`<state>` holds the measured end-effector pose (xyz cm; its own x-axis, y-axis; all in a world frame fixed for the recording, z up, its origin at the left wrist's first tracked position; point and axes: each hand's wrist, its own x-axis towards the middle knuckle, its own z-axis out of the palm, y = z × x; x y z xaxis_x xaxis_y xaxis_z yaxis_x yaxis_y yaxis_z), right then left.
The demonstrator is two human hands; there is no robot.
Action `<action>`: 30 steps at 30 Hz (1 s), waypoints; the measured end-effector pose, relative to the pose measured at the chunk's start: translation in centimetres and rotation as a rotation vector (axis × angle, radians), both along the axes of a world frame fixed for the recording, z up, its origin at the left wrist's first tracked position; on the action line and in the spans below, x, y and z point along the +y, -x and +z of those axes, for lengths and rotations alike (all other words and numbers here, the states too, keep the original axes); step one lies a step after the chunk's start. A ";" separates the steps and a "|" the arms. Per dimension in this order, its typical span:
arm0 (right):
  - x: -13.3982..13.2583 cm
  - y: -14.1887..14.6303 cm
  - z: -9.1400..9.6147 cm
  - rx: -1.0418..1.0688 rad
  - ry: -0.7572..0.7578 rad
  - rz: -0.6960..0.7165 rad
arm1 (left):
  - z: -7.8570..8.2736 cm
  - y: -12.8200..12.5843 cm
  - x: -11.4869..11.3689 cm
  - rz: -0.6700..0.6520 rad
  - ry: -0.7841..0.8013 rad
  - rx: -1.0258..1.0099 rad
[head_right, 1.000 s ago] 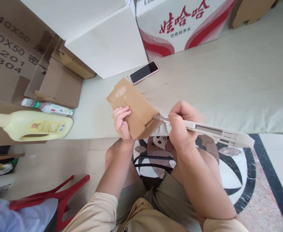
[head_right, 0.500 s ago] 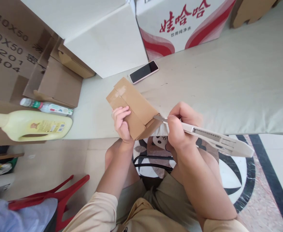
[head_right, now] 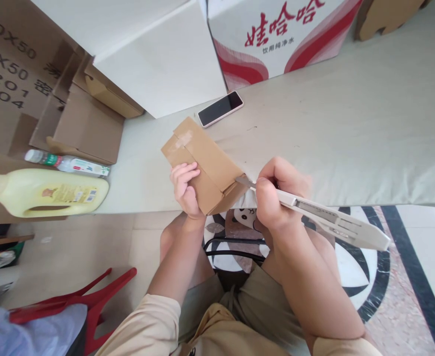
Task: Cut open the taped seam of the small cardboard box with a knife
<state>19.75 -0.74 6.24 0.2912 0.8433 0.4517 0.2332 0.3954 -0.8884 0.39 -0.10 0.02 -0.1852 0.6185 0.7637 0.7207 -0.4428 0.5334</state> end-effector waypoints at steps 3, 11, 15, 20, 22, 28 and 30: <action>0.0 -0.2 0.1 -0.010 0.010 0.018 | 0.0 0.0 0.0 0.027 0.040 0.002; 0.0 -0.1 -0.3 -0.001 0.008 -0.007 | -0.1 0.0 0.0 -0.004 0.005 -0.013; 0.2 0.1 -0.6 0.020 0.000 -0.023 | -0.1 -0.1 0.1 -0.012 -0.017 -0.018; 0.3 0.2 -0.4 0.039 -0.005 -0.004 | 0.0 -0.1 0.1 -0.027 -0.039 -0.026; 0.4 0.2 -0.3 0.047 0.004 -0.008 | 0.0 -0.1 0.1 -0.032 -0.041 -0.028; 0.3 0.3 -0.4 0.069 -0.019 0.008 | 0.0 -0.1 0.1 -0.020 -0.039 -0.020; 0.3 0.2 -0.5 0.078 -0.012 0.031 | 0.0 -0.2 0.1 -0.034 -0.044 -0.036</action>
<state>19.56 -0.42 5.69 0.2996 0.8470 0.4391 0.1507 0.4125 -0.8984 0.56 0.00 0.01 -0.1929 0.5911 0.7832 0.6854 -0.4900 0.5387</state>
